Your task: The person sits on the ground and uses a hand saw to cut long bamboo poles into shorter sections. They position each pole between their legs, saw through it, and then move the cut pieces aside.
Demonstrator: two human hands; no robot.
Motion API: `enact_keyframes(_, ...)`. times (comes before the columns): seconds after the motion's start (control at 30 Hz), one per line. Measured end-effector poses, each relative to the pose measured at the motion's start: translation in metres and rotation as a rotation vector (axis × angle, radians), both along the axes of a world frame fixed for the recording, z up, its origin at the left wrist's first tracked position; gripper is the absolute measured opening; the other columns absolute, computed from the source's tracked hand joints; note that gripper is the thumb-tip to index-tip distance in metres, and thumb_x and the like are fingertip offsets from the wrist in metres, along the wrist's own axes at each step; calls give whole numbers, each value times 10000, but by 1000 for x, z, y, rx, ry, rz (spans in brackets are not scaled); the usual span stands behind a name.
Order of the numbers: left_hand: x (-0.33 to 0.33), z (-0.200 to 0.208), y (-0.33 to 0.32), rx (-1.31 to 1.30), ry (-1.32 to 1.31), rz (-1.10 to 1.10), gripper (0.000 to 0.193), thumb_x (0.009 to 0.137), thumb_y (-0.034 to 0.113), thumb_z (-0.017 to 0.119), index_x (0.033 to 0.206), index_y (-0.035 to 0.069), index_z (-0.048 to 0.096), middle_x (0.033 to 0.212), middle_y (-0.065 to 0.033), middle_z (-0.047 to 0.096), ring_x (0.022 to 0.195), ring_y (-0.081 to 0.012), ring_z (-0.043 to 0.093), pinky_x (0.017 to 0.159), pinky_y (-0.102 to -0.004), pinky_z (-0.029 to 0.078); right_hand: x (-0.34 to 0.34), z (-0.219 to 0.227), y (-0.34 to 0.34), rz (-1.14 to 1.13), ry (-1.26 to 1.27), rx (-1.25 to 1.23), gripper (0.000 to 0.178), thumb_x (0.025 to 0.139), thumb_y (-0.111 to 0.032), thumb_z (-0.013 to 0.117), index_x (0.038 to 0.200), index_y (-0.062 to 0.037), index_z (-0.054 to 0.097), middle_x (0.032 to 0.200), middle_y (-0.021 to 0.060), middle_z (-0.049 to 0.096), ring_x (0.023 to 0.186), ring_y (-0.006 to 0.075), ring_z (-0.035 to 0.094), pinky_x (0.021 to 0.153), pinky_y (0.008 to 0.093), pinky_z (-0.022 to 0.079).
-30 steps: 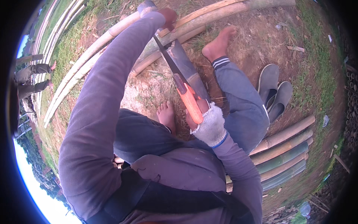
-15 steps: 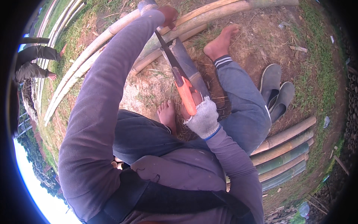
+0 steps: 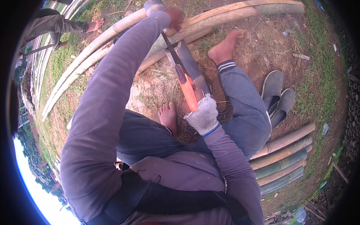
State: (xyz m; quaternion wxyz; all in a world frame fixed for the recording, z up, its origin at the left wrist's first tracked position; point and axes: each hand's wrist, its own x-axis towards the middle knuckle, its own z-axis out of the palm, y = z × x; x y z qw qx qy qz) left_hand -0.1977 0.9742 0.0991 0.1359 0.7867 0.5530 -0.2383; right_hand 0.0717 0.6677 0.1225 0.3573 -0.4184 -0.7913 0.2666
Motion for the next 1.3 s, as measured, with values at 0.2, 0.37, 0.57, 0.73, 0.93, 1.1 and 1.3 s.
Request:
enact_keyframes(0.2,6,8,-1,-1,-24,8,545,815,468,913,1125,46,762,1117,-171,783,1113,-405,735,963,-516,568,29,13,-22,6,32,-88,112,866,-29,741,927,-16,648,825,159,611,654,394,655,579,502,514)
enact_keyframes(0.37,17,20,-2,31,-40,0,521,809,445,923,1119,56,766,1117,-164,784,1112,-407,735,955,-513,571,-20,-4,24,-124,-2,-166,116,871,-49,732,951,-2,663,844,181,636,678,419,667,607,505,521)
enact_keyframes(0.57,33,13,7,-14,-65,-4,497,819,430,922,1102,51,769,1100,-166,785,1113,-394,743,944,-504,576,27,25,-22,-92,1,-131,117,867,-55,743,909,-16,641,839,182,632,686,411,662,594,508,508)
enact_keyframes(0.73,12,21,-1,-110,61,97,616,785,423,952,1282,104,776,1262,-160,777,1218,-401,717,1043,-516,572,-8,-10,4,-112,-33,-76,182,852,-153,773,935,-57,643,805,200,628,694,456,645,614,530,516)
enact_keyframes(0.93,35,38,-39,125,-503,373,595,844,303,795,1312,-5,595,1098,-320,749,1049,-485,743,979,-527,559,-24,-35,32,-116,-25,-232,263,839,-218,777,961,-54,613,766,252,620,719,494,648,625,580,501)
enact_keyframes(1.1,101,44,-87,265,-617,404,620,892,401,741,1338,8,563,1063,-357,738,1063,-504,735,950,-569,571,-19,-32,35,-104,-47,-251,350,788,-275,805,975,-34,634,765,242,621,741,492,649,652,573,502)
enact_keyframes(1.3,170,65,-102,125,-748,174,600,945,360,701,1416,18,557,1093,-327,748,1115,-485,727,987,-561,574,-23,-19,32,-230,-103,-201,367,724,-228,821,976,-18,656,828,234,673,824,476,682,732,552,539)
